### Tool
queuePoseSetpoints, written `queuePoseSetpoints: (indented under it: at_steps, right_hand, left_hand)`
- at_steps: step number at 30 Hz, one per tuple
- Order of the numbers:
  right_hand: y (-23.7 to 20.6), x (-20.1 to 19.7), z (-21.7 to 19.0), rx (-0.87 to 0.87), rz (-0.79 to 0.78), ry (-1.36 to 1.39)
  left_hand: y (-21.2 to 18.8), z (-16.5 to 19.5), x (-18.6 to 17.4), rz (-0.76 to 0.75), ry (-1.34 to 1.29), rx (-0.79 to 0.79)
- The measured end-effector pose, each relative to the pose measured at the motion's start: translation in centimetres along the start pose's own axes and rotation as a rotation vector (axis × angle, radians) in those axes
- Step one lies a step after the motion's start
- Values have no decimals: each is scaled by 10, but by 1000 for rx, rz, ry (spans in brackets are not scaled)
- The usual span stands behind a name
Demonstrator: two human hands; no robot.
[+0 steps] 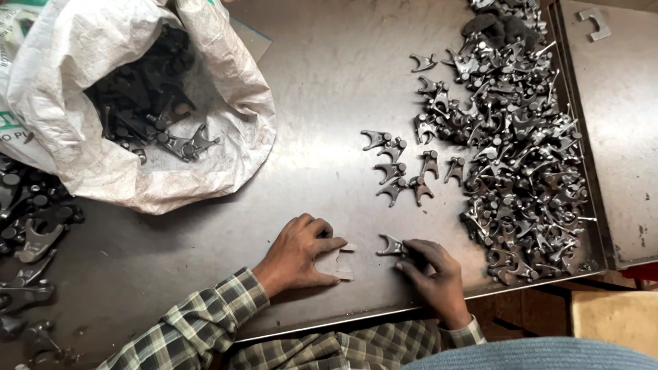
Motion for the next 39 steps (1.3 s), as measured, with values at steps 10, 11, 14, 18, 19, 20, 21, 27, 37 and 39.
queuePoseSetpoints:
  at_steps: [10, 11, 14, 18, 19, 20, 21, 27, 37, 39]
  right_hand:
    - [8, 27, -46, -142, -79, -38]
    - [8, 28, -50, -152, -75, -41]
    - [10, 32, -57, -171, -70, -48]
    - [11, 39, -61, -178, -74, -32]
    - [12, 39, -62, -178, -69, -31]
    - [13, 39, -62, -167, -72, -27]
    - [13, 40, -61, -158, -75, -25]
    - [15, 47, -62, -150, -72, -31]
    - [47, 14, -9, -138, 23, 442]
    - [67, 7, 1, -106, 25, 78]
  left_hand:
    - [2, -4, 5, -40, 19, -41]
    - [2, -4, 5, -40, 19, -40]
    - [2, -3, 5, -33, 15, -32]
    - [1, -4, 6, -43, 28, -47]
    - [1, -4, 6, -43, 28, -46]
    - [1, -3, 5, -43, 26, -44]
    - [1, -3, 5, -41, 24, -41]
    - [0, 0, 0, 0, 16, -15]
    - [0, -2, 1, -1, 0, -19]
    - [0, -2, 1, 4, 4, -10]
Point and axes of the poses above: each hand's wrist, its own y-axis towards the middle knuckle, its own x-axis out of the palm, z = x × y, the point moved 8 cm from there along y, towards the middle knuckle, and after that the axes turned 15 degrees about -x, right-handed, at the moved point
